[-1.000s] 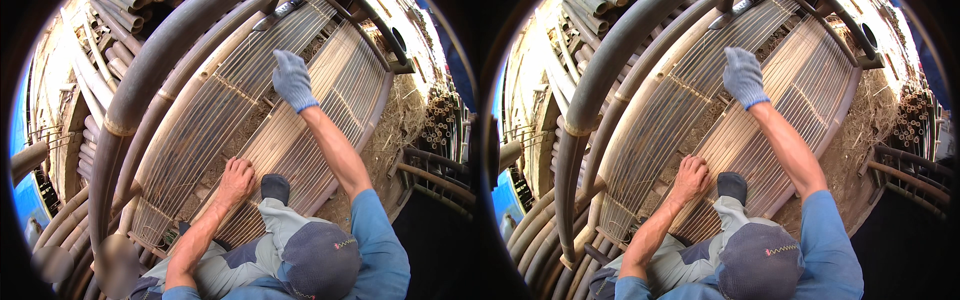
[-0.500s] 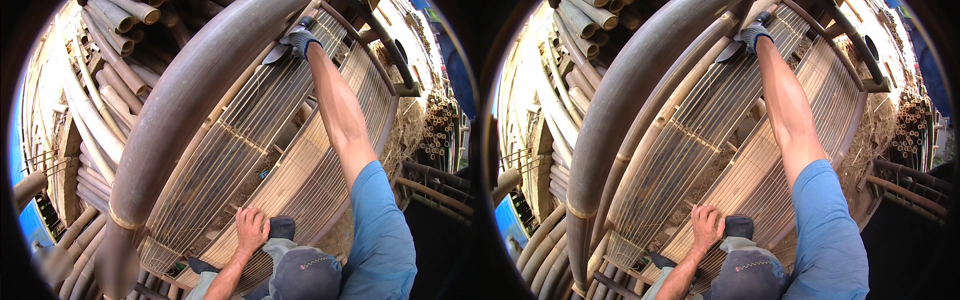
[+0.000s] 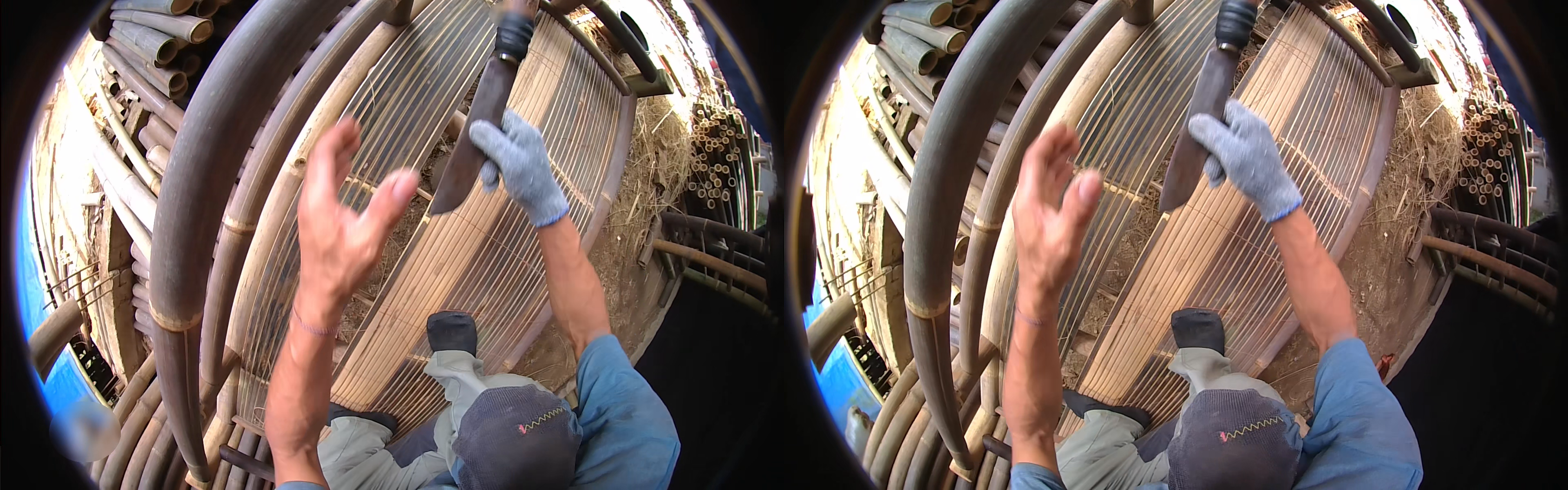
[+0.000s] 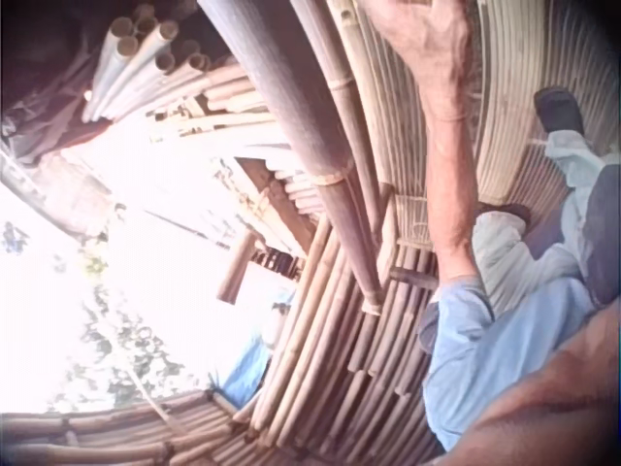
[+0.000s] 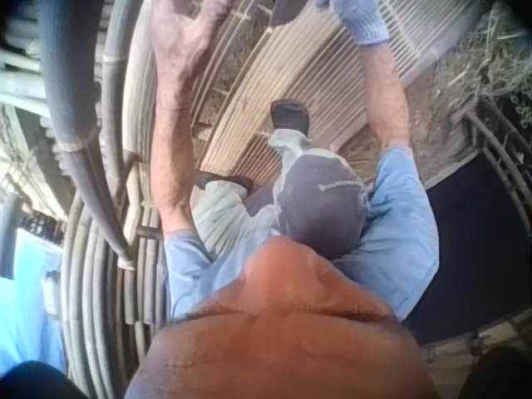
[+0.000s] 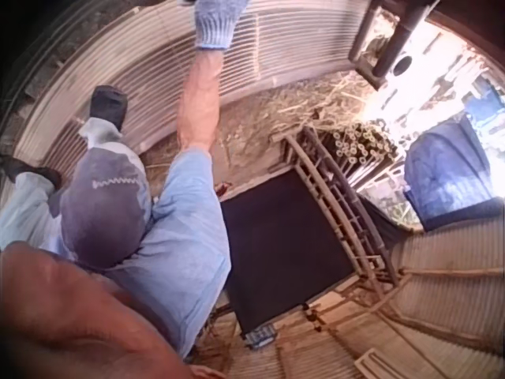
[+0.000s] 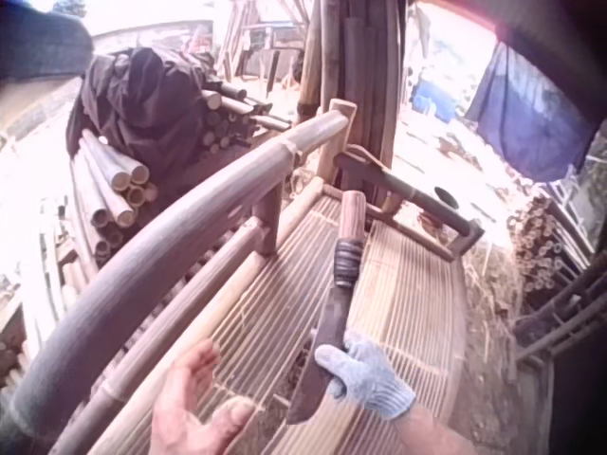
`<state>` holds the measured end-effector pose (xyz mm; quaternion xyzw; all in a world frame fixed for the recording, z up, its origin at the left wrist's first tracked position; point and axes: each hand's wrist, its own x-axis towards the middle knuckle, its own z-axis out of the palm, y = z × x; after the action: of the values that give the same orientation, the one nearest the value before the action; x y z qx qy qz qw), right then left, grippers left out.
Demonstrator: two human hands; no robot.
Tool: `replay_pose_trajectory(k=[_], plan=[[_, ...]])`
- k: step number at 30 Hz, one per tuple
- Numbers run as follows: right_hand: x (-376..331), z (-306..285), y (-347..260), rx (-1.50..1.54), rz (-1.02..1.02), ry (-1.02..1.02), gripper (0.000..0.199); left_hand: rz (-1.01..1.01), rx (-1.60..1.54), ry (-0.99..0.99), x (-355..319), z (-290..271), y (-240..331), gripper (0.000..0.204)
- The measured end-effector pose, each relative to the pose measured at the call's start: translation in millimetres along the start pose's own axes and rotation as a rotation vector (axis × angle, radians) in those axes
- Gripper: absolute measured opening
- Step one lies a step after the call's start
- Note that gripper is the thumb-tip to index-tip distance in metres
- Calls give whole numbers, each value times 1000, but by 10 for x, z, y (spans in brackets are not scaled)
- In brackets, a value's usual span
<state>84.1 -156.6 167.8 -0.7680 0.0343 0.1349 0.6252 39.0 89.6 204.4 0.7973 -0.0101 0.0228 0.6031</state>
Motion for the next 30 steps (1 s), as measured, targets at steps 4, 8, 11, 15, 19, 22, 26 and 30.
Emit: replay_pose_trajectory(k=[4,8,11,15,19,22,26,30], plan=[[-770,470,249,-473,-419,85,25,119,-188,-179,642,506,609,65],[-902,725,236,-585,-477,156,27,8,-223,73,419,734,919,29],[-972,552,497,-844,-320,31,24,28,-362,49,404,697,909,21],[-978,613,568,-963,-214,-89,22,164,-404,77,264,593,767,17],[-907,725,639,-1069,-197,-152,23,178,-463,155,184,504,515,19],[-888,779,700,-1102,-158,-152,23,88,-515,145,178,386,374,19],[-907,885,684,-1121,-104,-108,22,73,-521,115,151,260,309,19],[-893,979,612,-1166,-100,-106,22,248,-557,280,143,120,181,18]])
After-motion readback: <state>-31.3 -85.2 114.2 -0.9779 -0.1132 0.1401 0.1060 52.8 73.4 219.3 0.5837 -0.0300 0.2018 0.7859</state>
